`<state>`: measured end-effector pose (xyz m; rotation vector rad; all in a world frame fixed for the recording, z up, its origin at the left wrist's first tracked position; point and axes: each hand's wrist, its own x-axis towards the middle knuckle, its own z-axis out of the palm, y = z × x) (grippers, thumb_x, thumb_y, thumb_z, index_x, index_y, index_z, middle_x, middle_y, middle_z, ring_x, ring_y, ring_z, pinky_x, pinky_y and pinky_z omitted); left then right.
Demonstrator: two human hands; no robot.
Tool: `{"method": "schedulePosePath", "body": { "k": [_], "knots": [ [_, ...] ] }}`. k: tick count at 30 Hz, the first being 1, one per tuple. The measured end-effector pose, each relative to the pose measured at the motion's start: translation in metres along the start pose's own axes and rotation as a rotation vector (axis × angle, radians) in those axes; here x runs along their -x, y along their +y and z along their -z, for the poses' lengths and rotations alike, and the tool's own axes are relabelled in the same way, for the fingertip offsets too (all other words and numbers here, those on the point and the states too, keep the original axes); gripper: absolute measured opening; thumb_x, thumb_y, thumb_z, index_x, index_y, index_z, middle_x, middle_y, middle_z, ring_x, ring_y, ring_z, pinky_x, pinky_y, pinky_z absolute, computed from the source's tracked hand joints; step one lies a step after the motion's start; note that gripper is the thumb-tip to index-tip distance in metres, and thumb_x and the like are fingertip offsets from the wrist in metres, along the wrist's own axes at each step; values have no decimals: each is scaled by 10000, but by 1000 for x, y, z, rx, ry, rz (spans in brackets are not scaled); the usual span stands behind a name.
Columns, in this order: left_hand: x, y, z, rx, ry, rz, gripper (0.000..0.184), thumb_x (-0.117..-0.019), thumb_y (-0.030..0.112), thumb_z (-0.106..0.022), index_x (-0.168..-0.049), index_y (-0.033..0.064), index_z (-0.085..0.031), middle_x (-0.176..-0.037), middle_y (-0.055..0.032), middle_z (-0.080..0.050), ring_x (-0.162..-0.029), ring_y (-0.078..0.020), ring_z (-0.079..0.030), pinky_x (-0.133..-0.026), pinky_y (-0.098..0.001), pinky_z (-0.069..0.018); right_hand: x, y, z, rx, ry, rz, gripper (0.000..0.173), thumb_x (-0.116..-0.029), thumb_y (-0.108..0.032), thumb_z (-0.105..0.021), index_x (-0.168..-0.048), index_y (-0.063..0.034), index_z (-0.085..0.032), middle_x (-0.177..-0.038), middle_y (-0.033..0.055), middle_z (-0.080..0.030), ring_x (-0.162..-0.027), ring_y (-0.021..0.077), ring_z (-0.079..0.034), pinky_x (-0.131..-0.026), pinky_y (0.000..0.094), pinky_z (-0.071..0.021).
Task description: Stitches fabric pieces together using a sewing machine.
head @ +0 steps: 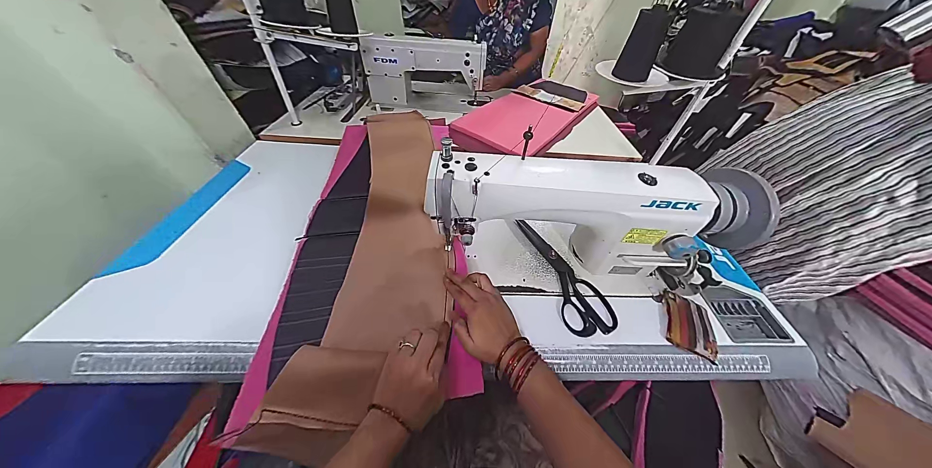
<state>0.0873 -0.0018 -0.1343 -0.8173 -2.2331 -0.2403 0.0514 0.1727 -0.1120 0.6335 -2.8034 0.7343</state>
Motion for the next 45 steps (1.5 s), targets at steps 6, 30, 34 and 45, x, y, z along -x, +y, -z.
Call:
{"method": "schedulePosePath", "body": {
  "k": [6,30,34,45],
  "knots": [
    [-9,-12,-11,28,53,-4,356,-863,203,-484,-939,37,-790,-861,-104,-730,-746,-292,-699,-608,-425,-560,-13,-9,9,53,-93,-114,500,-979,-216,-467,-1445,-86,-591,-1545,32,-532,-1381,312,-506,-1020,520,-451],
    [-81,-40,-10,246,-652,161,356,-963,118,-540,-1228,-49,-710,-1334,-184,-680,-1325,-384,-585,-1125,-523,-428,-48,-3,8,140,-70,-238,419,-979,-206,-492,-1343,-149,-692,-1473,78,-589,-1453,364,-426,-1182,589,-309],
    [-101,-45,-12,232,-844,183,396,-1009,154,-498,-1317,-40,-655,-1424,-176,-619,-1409,-358,-503,-1192,-496,-341,-55,0,12,105,-84,-322,410,-991,-232,-494,-1343,-174,-697,-1520,137,-527,-1482,388,-367,-1210,571,-271],
    [-133,-50,-21,186,-1022,292,432,-1053,235,-482,-1405,12,-599,-1613,-188,-390,-1521,-375,-312,-1240,-536,-242,-48,-4,11,61,-121,-419,442,-1007,-266,-470,-1401,-183,-649,-1580,126,-456,-1511,366,-321,-1236,573,-218]
  ]
}}
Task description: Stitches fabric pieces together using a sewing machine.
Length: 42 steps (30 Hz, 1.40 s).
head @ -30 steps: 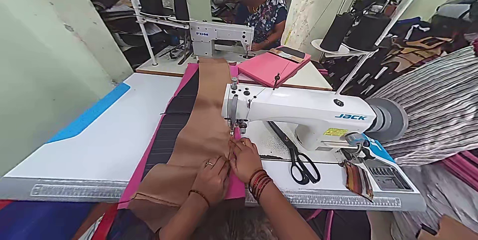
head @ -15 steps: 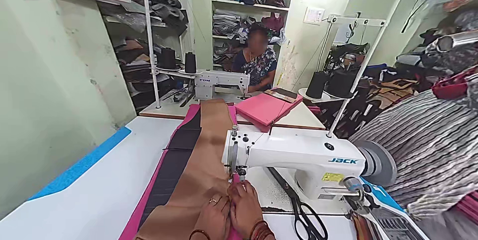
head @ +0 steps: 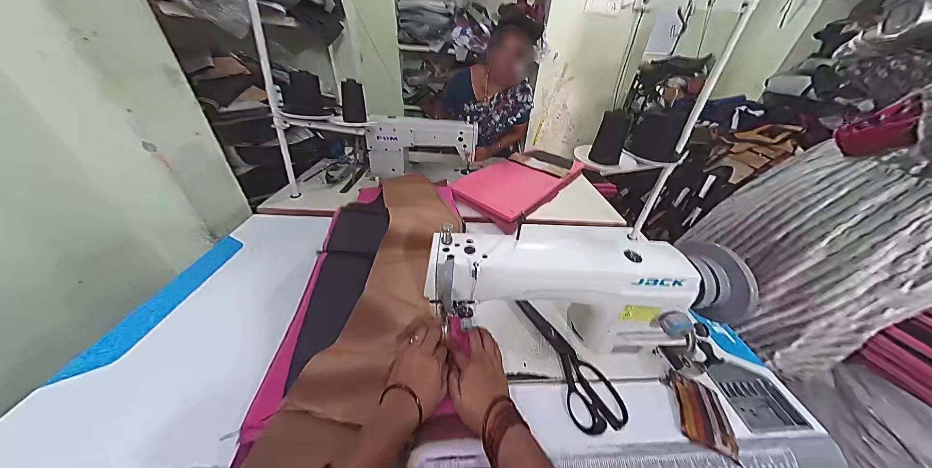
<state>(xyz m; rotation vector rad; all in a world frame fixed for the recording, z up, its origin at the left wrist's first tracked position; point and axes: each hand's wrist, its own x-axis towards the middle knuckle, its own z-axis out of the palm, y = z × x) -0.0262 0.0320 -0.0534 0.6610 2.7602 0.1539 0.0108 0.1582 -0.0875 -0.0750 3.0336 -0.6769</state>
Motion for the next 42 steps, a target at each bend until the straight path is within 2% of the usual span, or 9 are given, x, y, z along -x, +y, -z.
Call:
{"method": "schedulePosePath", "body": {
  "k": [6,12,15,18,23,32,35,38,42],
  "knots": [
    [-3,2,-6,-38,74,56,408,-1056,238,-471,-1394,68,-625,-1605,-167,-408,-1515,-370,-322,-1234,-543,-242,-6,3,-4,21,52,29,443,-1020,-262,-437,-1399,-174,-648,-1570,128,-468,-1488,348,-367,-1219,548,-264],
    [43,5,-44,43,659,80,552,-828,121,-769,-1358,23,-645,-1325,-324,-602,-1227,-543,-578,-1006,-758,-389,8,5,-3,15,40,72,465,-1031,-229,-452,-1462,-104,-577,-1602,112,-441,-1492,340,-376,-1217,526,-282],
    [77,6,-52,-45,499,122,597,-814,47,-763,-1395,57,-625,-1296,-265,-628,-1171,-480,-617,-946,-637,-491,14,7,-8,17,84,109,450,-1028,-205,-457,-1436,-81,-600,-1568,124,-488,-1465,353,-422,-1189,531,-332],
    [83,-10,-80,-41,702,-40,438,-794,-67,-710,-1225,11,-735,-1090,-232,-717,-968,-427,-713,-785,-517,-601,15,8,-9,10,120,131,424,-1021,-175,-472,-1397,-64,-632,-1520,120,-544,-1447,357,-446,-1183,531,-340],
    [76,-19,-89,59,814,-193,279,-838,-64,-647,-1078,-11,-778,-986,-194,-733,-930,-385,-729,-796,-492,-615,19,10,-15,1,240,274,366,-950,-71,-554,-1279,-24,-707,-1392,112,-655,-1366,373,-535,-1128,563,-398],
    [78,-13,-82,-5,757,-147,287,-798,-96,-688,-1047,1,-793,-966,-181,-730,-915,-369,-730,-764,-470,-617,27,3,-26,117,269,433,416,-939,-134,-529,-1308,-35,-693,-1408,80,-652,-1304,321,-605,-1073,544,-455],
    [85,-29,-74,141,728,-143,255,-928,204,-642,-1057,55,-805,-1038,-179,-742,-998,-415,-711,-830,-590,-577,33,-8,-32,163,297,366,413,-958,-167,-523,-1300,-6,-691,-1418,98,-644,-1299,327,-611,-1083,543,-448],
    [107,-61,-58,139,803,103,526,-964,419,-564,-1222,-15,-710,-1238,-307,-660,-1172,-562,-607,-921,-745,-453,33,-7,-36,187,354,362,402,-947,-174,-539,-1279,-26,-712,-1386,85,-667,-1272,323,-632,-1064,560,-465],
    [134,-111,-59,272,739,398,991,-786,463,-798,-1492,-114,-411,-1435,-445,-434,-1293,-688,-416,-948,-824,-345,35,-7,-39,198,394,366,401,-924,-177,-575,-1267,-28,-720,-1366,80,-681,-1245,324,-649,-1045,567,-477]
  ]
}}
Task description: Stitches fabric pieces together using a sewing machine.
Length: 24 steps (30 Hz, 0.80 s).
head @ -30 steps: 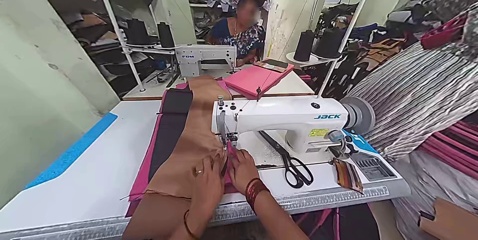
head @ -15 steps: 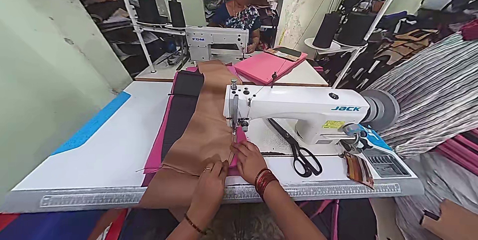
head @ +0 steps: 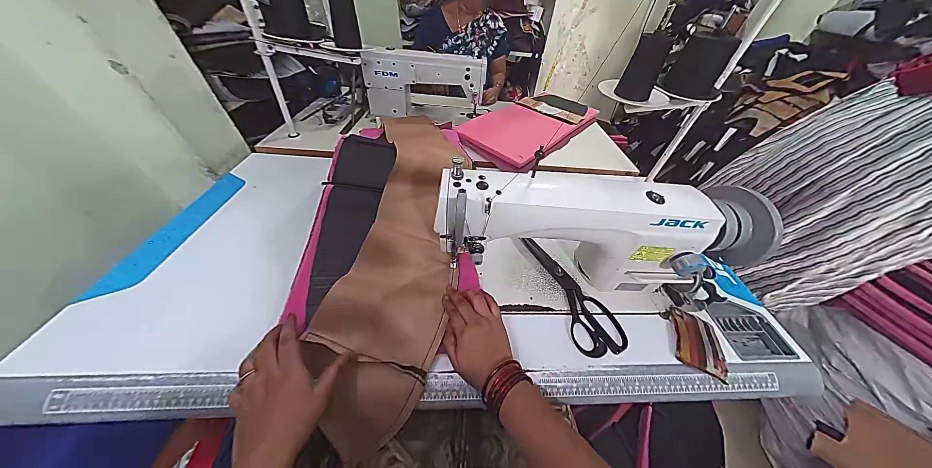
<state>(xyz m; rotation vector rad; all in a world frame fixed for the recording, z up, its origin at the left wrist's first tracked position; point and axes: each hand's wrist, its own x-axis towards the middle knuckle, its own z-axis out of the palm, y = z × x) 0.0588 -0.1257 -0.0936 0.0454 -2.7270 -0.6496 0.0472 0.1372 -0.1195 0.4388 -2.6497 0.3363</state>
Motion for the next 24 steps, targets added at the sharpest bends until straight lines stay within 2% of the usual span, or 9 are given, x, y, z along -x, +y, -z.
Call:
{"method": "schedulePosePath", "body": {
  "k": [4,7,9,12,15,18,19,21,24],
  "knots": [
    [3,-22,-4,84,-74,6,901,-720,295,-875,-1424,-116,-489,-1290,-438,-545,-1168,-659,-530,-961,-773,-398,1,-3,-1,-12,-8,-25,413,-913,-154,-581,-1283,-23,-709,-1387,83,-667,-1266,327,-636,-1059,567,-464],
    [-3,-21,-1,219,-126,114,781,-762,188,-880,-1376,-118,-505,-1137,-402,-625,-1081,-611,-595,-936,-764,-418,0,-7,1,-29,-31,-58,413,-917,-144,-573,-1288,-23,-705,-1395,85,-661,-1280,332,-624,-1078,566,-447],
    [-12,-22,0,268,-75,20,567,-807,171,-798,-1205,-176,-592,-979,-395,-649,-952,-586,-635,-853,-753,-446,-3,-9,3,-10,-16,-69,390,-916,-153,-572,-1251,-27,-726,-1364,89,-681,-1247,336,-643,-1046,562,-471],
    [-30,-17,5,249,-42,-66,348,-888,125,-713,-1059,-170,-646,-918,-379,-647,-915,-578,-637,-829,-754,-445,-4,-12,1,37,-14,-69,373,-925,-176,-576,-1228,-31,-737,-1333,86,-698,-1212,326,-661,-1018,554,-486],
    [-47,-14,6,136,43,-139,300,-876,159,-730,-900,-135,-674,-981,-358,-634,-1025,-594,-593,-884,-744,-421,-7,-15,2,76,-37,-69,376,-924,-192,-580,-1228,-38,-740,-1319,70,-707,-1214,302,-661,-1027,538,-481],
    [-60,-14,6,124,107,-189,192,-755,86,-835,-844,-54,-740,-1333,-368,-561,-1322,-669,-366,-998,-819,-266,-8,-17,3,101,-47,-85,379,-923,-195,-579,-1231,-47,-742,-1321,58,-709,-1230,291,-655,-1040,550,-467],
    [-64,-17,5,143,72,-184,191,-744,72,-841,-846,-52,-739,-1421,-372,-507,-1382,-662,-318,-1049,-807,-259,-9,-17,4,105,-67,-97,383,-929,-196,-573,-1241,-46,-738,-1338,57,-700,-1246,293,-647,-1051,561,-454],
    [-72,-20,2,221,-93,-108,224,-814,43,-830,-958,-98,-733,-1491,-375,-434,-1378,-597,-398,-1096,-717,-342,-15,-18,9,89,-165,-140,403,-963,-190,-547,-1300,-33,-701,-1410,68,-654,-1313,316,-599,-1099,585,-402],
    [-81,-28,-10,278,-189,-32,281,-831,39,-827,-1041,-118,-728,-1481,-378,-441,-1305,-587,-472,-1082,-696,-361,-25,-15,11,45,-236,-176,416,-983,-173,-517,-1343,-32,-671,-1449,75,-623,-1375,330,-543,-1140,600,-347]
  ]
}}
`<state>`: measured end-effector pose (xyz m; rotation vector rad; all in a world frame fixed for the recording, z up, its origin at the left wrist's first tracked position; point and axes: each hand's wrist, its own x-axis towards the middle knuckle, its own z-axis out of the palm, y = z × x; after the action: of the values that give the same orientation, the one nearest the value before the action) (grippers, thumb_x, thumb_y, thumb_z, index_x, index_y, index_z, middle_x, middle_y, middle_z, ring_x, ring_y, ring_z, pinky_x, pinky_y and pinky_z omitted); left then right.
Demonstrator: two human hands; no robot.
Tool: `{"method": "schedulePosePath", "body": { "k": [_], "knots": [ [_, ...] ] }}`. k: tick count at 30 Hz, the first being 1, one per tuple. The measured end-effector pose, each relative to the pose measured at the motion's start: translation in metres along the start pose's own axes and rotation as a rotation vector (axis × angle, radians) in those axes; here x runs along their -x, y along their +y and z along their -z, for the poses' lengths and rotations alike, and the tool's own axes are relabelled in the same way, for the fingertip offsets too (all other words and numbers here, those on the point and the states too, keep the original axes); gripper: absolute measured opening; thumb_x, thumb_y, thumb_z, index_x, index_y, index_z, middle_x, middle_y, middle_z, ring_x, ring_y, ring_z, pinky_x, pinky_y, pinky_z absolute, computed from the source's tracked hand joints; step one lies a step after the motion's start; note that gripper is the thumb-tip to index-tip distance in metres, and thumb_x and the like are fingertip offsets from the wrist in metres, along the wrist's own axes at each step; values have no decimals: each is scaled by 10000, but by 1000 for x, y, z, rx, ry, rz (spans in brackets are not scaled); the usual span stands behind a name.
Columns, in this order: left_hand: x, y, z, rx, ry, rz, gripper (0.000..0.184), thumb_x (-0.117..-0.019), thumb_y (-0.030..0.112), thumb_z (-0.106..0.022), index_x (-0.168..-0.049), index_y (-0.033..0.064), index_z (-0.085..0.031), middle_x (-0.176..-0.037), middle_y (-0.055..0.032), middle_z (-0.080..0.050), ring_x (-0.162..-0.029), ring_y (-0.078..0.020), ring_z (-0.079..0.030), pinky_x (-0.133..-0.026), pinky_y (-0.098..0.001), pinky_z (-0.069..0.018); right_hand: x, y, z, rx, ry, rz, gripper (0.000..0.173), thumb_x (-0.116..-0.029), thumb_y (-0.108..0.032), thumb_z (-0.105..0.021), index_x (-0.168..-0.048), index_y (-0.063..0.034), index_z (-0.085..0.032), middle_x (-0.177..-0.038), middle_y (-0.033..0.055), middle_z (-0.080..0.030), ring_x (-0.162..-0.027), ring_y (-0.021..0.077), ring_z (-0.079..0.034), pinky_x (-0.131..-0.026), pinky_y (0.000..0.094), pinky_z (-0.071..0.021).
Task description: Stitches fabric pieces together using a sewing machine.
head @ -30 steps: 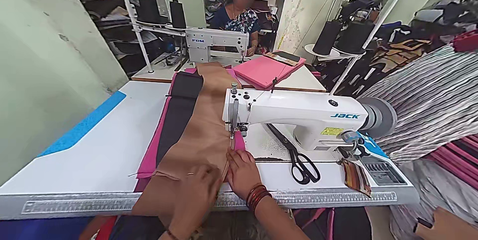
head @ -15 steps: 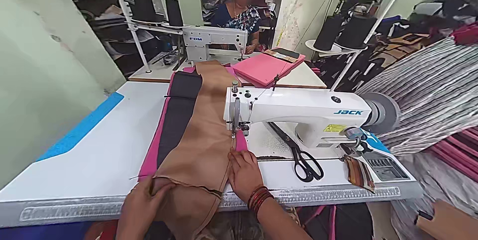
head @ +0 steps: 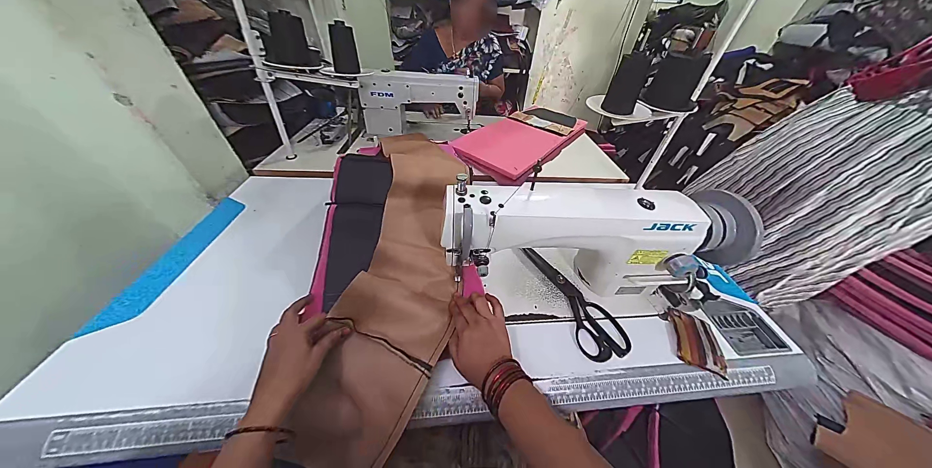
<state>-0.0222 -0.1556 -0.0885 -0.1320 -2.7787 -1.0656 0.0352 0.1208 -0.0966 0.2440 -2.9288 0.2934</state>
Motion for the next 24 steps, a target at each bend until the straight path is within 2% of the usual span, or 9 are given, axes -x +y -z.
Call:
{"method": "schedulePosePath", "body": {
  "k": [2,5,7,9,11,14,17,20,24],
  "knots": [
    [-4,-3,-5,23,2,27,280,-823,30,-833,-1042,-111,-729,-1489,-373,-430,-1305,-587,-463,-1083,-692,-359,-6,4,1,-17,-33,-15,425,-993,-173,-502,-1369,-44,-653,-1470,68,-606,-1412,328,-503,-1161,603,-320],
    [-7,-2,-10,52,23,40,257,-804,20,-843,-1002,-105,-737,-1489,-372,-420,-1294,-592,-458,-1062,-699,-368,-12,9,-4,-24,4,-22,402,-992,-161,-515,-1344,-48,-673,-1479,62,-599,-1417,338,-498,-1153,614,-331],
    [-9,1,-11,53,26,65,273,-807,39,-849,-1012,-103,-738,-1489,-369,-421,-1286,-588,-465,-1054,-694,-379,-17,11,-5,-38,17,-57,387,-994,-157,-517,-1330,-64,-686,-1466,98,-601,-1417,367,-487,-1155,617,-337],
    [-10,5,-12,59,23,107,306,-814,55,-852,-1045,-104,-730,-1495,-366,-411,-1279,-576,-477,-1051,-681,-392,-20,11,-4,-63,-27,-122,410,-1009,-169,-495,-1380,-103,-657,-1497,138,-557,-1454,377,-432,-1181,601,-312],
    [-11,5,-15,73,29,130,324,-812,71,-858,-1055,-98,-726,-1493,-367,-406,-1252,-568,-499,-1033,-675,-412,-19,13,-2,-91,-63,-153,425,-1026,-166,-473,-1423,-126,-623,-1527,135,-528,-1476,373,-400,-1190,599,-299],
    [-12,5,-17,105,44,134,351,-811,75,-858,-1072,-105,-708,-1489,-375,-393,-1209,-560,-531,-1000,-663,-444,-16,15,0,-130,-45,-133,387,-1006,-124,-523,-1364,-111,-670,-1485,145,-569,-1449,366,-446,-1198,607,-286],
    [-9,8,-21,120,56,123,320,-809,77,-852,-1029,-107,-711,-1483,-389,-379,-1196,-565,-533,-990,-682,-441,-18,16,-1,-102,-43,-142,391,-980,-113,-557,-1347,-134,-690,-1508,153,-544,-1471,394,-405,-1206,634,-250],
    [-8,11,-25,105,70,117,306,-818,82,-847,-1015,-108,-709,-1466,-382,-404,-1165,-543,-562,-973,-664,-463,-21,14,-4,-87,-50,-187,426,-978,-119,-566,-1393,-150,-657,-1533,170,-511,-1489,421,-363,-1211,660,-206],
    [-6,17,-29,102,80,140,311,-822,98,-852,-1003,-112,-711,-1479,-390,-378,-1169,-553,-553,-971,-665,-460,-26,16,-3,-85,-108,-233,460,-1016,-155,-506,-1469,-173,-583,-1590,150,-442,-1529,407,-287,-1223,661,-164]
  ]
}}
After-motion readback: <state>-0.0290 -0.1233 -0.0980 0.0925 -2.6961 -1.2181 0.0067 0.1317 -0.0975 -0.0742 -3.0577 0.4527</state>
